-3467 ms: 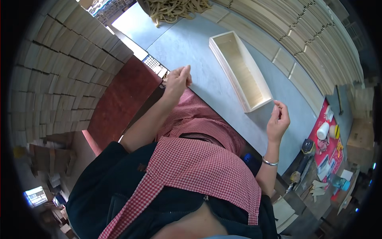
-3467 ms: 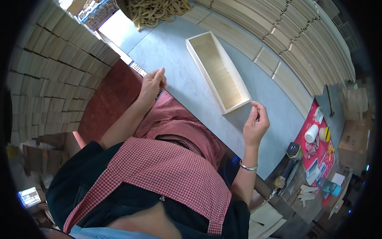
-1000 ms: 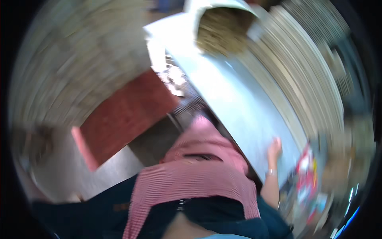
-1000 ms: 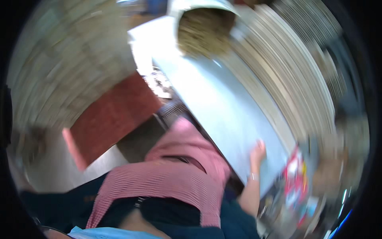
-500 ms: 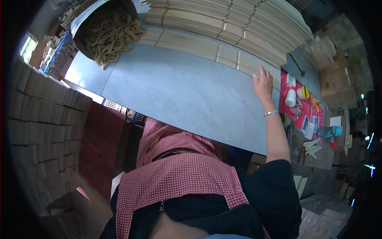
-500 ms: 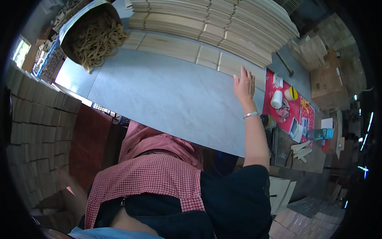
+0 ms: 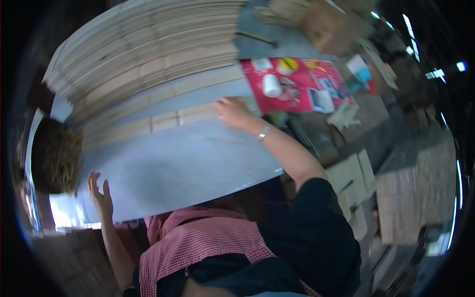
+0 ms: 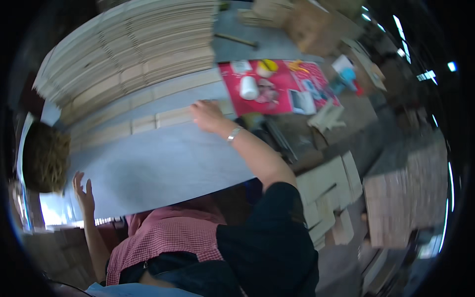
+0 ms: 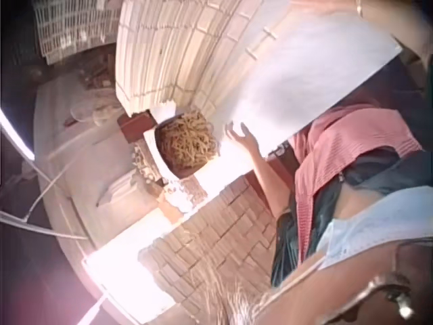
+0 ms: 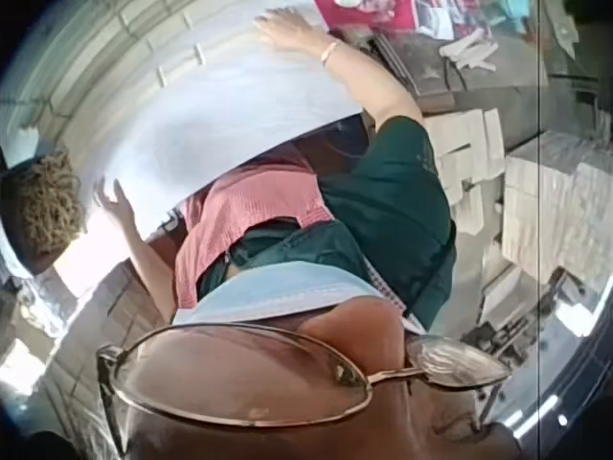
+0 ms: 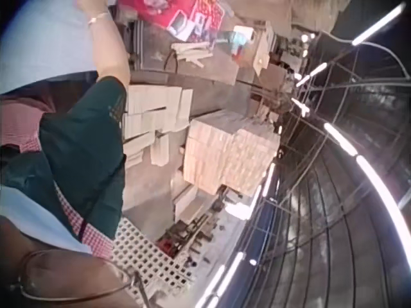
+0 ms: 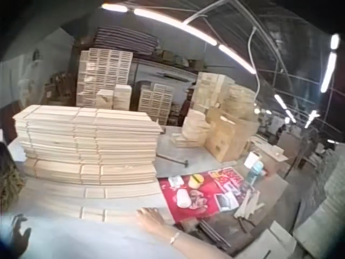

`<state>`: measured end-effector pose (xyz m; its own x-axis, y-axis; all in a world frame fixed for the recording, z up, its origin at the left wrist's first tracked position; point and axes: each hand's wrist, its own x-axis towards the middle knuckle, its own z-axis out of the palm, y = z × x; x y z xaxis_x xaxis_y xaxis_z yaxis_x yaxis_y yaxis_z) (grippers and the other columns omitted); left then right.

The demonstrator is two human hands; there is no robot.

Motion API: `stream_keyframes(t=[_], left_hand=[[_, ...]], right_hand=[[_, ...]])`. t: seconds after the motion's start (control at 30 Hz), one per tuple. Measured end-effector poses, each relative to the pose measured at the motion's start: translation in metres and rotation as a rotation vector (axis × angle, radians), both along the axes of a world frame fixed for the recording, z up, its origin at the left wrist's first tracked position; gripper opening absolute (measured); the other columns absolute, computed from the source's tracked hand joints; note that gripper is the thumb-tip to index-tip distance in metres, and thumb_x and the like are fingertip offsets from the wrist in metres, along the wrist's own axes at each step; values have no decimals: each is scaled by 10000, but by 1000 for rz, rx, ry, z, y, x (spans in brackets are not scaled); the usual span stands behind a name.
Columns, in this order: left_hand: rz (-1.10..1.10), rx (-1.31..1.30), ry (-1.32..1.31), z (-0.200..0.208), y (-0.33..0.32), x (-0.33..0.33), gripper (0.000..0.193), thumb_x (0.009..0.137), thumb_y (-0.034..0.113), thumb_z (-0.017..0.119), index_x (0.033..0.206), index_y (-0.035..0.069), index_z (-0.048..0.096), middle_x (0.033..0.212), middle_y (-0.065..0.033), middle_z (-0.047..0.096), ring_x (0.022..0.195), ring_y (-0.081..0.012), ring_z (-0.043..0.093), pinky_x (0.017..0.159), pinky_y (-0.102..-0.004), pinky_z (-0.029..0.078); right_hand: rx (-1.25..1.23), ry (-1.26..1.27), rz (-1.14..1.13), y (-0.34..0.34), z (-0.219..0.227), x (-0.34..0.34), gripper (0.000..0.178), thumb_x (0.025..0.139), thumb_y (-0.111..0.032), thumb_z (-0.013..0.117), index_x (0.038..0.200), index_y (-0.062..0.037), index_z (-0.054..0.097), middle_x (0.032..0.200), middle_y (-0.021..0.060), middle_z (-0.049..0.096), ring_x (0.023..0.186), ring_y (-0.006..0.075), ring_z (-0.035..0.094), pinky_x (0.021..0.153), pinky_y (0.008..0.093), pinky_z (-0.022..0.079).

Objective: Assembling wooden boxes by applying glue to joints and securing them with a pneumatic nail gun.

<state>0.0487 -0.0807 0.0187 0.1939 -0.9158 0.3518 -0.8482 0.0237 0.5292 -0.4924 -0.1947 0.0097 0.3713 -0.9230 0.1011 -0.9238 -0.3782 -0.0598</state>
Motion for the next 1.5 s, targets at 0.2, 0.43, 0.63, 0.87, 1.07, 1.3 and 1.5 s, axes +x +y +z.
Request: stream_keyframes(t=[0.2,0.43,0.63,0.87,1.07,1.3,1.5], left_hand=[[-136,-96,-483,-9,-126,11,487,872,-27,581,1340,103,543,1502,-114,481,1383,-309,456,1123,-435,421],[-179,197,-816,-1,-154,69,512,816,-66,575,1308,79,569,1313,-125,610,1195,-334,571,1008,-460,467],[-368,352,-579,13,-115,89,382,847,10,584,1226,45,611,1101,-138,676,999,-352,627,858,-449,499],[-505,419,-420,32,-43,2,286,889,132,588,1149,19,632,964,-179,697,885,-380,653,764,-463,512],[-307,518,-365,35,-24,-8,482,921,212,577,1394,131,541,907,-220,704,816,-406,677,712,-510,511],[-300,505,-118,17,-55,-14,322,919,128,607,1205,-19,625,1017,-188,704,792,-333,674,707,-454,575],[-235,634,551,45,-8,-29,356,965,282,685,1151,-21,687,1015,-162,700,850,-262,674,831,-378,599]], right_hand=[[-107,28,2,21,46,-15,289,814,-153,772,1026,-90,587,1072,88,626,988,287,653,877,440,510],[-229,-80,16,69,88,-14,136,855,-142,710,922,-73,615,876,110,702,847,285,707,761,412,535],[-315,-105,-206,94,99,5,64,873,-95,653,922,-81,615,788,119,711,741,320,709,687,422,539],[-112,-210,-249,94,70,53,51,881,-82,602,930,-72,595,772,141,712,688,360,692,640,448,527],[87,-155,5,56,8,107,175,859,-69,585,1024,-74,639,771,181,705,674,399,665,610,463,508],[307,-351,290,93,63,162,294,807,-37,612,1094,-19,672,854,150,686,666,323,594,658,389,487],[-173,-198,603,111,70,220,149,802,-89,710,938,-36,678,866,76,649,704,263,563,679,344,481]])
